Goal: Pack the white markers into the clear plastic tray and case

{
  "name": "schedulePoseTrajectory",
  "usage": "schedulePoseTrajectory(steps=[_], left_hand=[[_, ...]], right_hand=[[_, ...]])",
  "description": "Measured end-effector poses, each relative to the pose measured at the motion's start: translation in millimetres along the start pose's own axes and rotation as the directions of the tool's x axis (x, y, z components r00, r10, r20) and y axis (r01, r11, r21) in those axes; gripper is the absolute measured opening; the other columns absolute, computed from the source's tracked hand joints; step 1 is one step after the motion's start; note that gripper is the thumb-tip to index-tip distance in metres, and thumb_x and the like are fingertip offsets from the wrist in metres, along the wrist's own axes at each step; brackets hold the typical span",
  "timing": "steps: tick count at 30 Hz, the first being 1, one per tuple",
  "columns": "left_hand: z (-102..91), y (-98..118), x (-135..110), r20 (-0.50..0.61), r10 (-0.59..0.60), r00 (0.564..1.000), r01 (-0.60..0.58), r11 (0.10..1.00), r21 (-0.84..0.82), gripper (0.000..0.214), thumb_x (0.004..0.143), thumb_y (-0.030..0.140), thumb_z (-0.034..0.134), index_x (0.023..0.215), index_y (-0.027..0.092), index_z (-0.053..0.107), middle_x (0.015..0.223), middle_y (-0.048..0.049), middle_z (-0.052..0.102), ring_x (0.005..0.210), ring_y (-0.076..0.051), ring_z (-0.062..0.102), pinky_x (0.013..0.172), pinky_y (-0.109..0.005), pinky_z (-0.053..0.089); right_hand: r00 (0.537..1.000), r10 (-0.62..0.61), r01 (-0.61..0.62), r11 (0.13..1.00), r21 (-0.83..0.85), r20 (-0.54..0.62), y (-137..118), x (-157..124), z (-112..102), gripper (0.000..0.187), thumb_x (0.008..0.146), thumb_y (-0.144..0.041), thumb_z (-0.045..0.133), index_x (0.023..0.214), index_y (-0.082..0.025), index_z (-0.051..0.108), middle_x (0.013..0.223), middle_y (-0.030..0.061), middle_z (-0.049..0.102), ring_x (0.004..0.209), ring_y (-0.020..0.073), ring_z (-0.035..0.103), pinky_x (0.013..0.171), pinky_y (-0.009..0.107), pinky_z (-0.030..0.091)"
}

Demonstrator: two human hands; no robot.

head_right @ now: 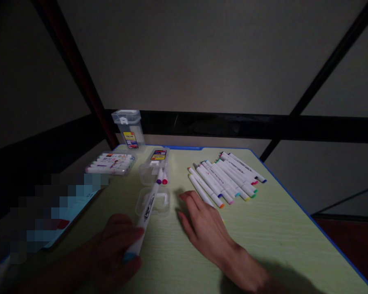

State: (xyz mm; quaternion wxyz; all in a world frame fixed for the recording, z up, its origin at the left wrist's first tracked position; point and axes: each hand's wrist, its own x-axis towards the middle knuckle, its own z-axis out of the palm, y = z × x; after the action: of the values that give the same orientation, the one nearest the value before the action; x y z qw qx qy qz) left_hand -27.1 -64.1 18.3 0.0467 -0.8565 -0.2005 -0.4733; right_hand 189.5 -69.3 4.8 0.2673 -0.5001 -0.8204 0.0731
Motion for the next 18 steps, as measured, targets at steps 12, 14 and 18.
schedulePoseTrajectory(steps=[12,14,18], left_hand=[[1.9,-13.6,6.9,0.073,0.227,0.971,-0.236,0.958,0.163,0.023,0.082,0.014,0.054,0.102,0.026,0.056,0.084,-0.0006,0.064,0.073,-0.011,0.057,0.067,-0.024,0.046],[2.6,-14.0,6.1,0.076,0.224,0.972,-0.234,0.958,0.168,0.023,0.083,0.014,0.053,0.102,0.026,0.056,0.083,-0.0010,0.063,0.073,-0.011,0.058,0.066,-0.024,0.046],[7.2,-15.7,4.8,0.060,0.214,0.975,-0.221,0.960,0.174,0.024,0.083,0.012,0.053,0.103,0.026,0.056,0.089,-0.0014,0.064,0.075,-0.011,0.058,0.067,-0.025,0.045]], right_hand=[[1.000,-0.001,0.001,1.000,0.001,0.031,-2.0,1.5,-1.0,0.025,0.086,-0.019,0.038,0.112,-0.017,0.039,0.102,0.0102,0.053,0.069,0.0174,0.057,0.062,0.034,0.050],[1.000,-0.007,0.007,1.000,-0.005,0.028,-2.1,1.5,-1.4,0.026,0.086,-0.018,0.038,0.112,-0.017,0.039,0.101,0.0102,0.054,0.073,0.0186,0.058,0.064,0.035,0.050],[0.999,-0.007,0.008,1.000,-0.006,0.035,-1.6,0.5,-2.3,0.025,0.086,-0.018,0.038,0.111,-0.018,0.039,0.100,0.0096,0.054,0.075,0.0197,0.058,0.065,0.036,0.050]])
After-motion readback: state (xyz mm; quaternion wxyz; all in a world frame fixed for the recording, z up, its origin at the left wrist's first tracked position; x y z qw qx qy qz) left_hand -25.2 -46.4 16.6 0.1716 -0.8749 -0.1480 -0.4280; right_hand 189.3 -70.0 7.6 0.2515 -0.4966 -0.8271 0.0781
